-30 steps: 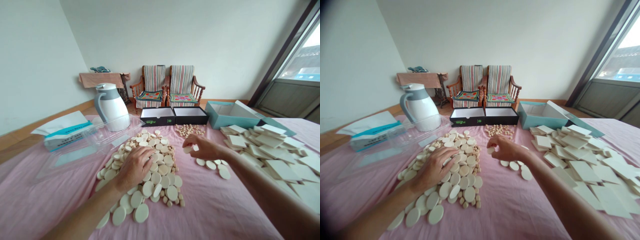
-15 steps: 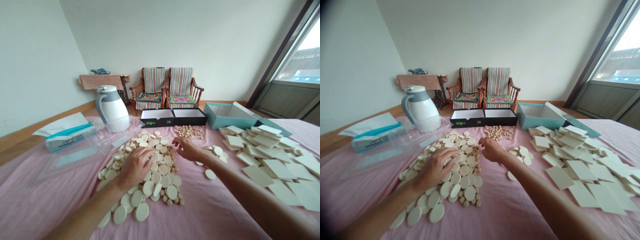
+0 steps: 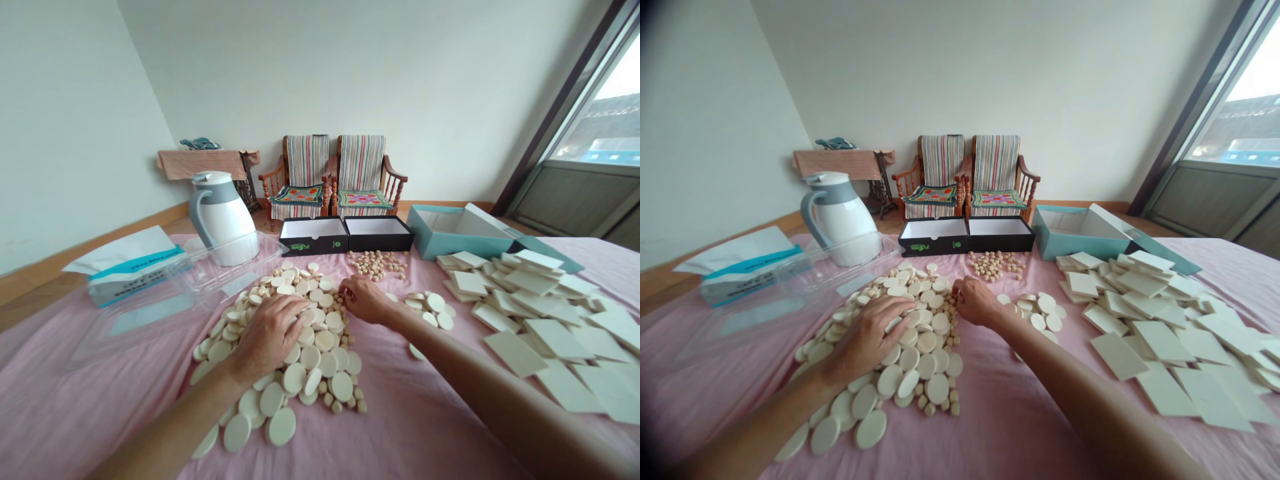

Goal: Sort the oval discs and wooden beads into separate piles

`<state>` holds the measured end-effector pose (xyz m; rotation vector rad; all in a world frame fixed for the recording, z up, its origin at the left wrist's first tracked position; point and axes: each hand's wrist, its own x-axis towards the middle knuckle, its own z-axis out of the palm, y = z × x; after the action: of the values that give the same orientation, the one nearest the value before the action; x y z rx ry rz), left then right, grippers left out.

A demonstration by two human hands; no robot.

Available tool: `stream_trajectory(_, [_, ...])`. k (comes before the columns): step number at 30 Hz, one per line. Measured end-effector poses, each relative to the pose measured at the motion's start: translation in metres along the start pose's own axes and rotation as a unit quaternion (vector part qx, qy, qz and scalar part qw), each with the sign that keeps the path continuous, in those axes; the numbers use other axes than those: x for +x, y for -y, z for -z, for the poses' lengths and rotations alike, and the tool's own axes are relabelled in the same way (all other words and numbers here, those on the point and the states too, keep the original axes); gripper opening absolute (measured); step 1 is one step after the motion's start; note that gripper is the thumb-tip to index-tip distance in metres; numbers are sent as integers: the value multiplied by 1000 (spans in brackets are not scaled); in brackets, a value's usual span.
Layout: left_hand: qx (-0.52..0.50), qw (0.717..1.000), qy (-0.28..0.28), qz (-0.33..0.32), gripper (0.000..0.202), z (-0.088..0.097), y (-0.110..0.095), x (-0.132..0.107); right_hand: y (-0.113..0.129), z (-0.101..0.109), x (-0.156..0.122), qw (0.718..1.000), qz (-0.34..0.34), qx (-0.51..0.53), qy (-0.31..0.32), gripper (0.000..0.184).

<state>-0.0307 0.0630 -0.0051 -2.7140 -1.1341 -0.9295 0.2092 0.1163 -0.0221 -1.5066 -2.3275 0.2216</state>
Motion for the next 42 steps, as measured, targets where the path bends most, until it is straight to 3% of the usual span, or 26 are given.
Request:
stream_trajectory(8, [1,1000,9,6,25,-1,2,-1,-37,32,16,984,-125,-79,-98,21])
stream_trajectory(10, [1,1000,13,7,25,-2,2,-1,-38,35,16,982,-121,-79,-118,22])
stream_trajectory(12, [1,1000,16,7,25,-2,3,-1,-30,31,14,991,-79,-47,-95,24])
stream_trajectory(16, [1,1000,10,5,24,-2,3,-1,-6,12,5,999,-3,35,12,22])
stream_trajectory(22, [2,1000,3,5,22,-1,0,-1,4,-2,-1,1000,-15,18,-6,20])
stream_trajectory(27, [2,1000,-9,8,23,-1,-1,-1,-16,9,2,996,-86,-29,-24,15])
stream_trajectory(33, [-7,1000,-5,10,22,-2,0,-1,-35,29,6,975,-166,-84,-126,17])
stream_trajectory(35, [-5,1000,-4,10,22,-2,0,-1,-29,29,3,980,-148,-58,-121,18])
stream_trajectory(40, [0,1000,4,11,22,-1,1,-1,3,19,-8,997,-11,79,17,19])
stream_trajectory(42, [1,1000,6,11,22,-1,0,-1,12,13,-10,996,-4,90,21,19])
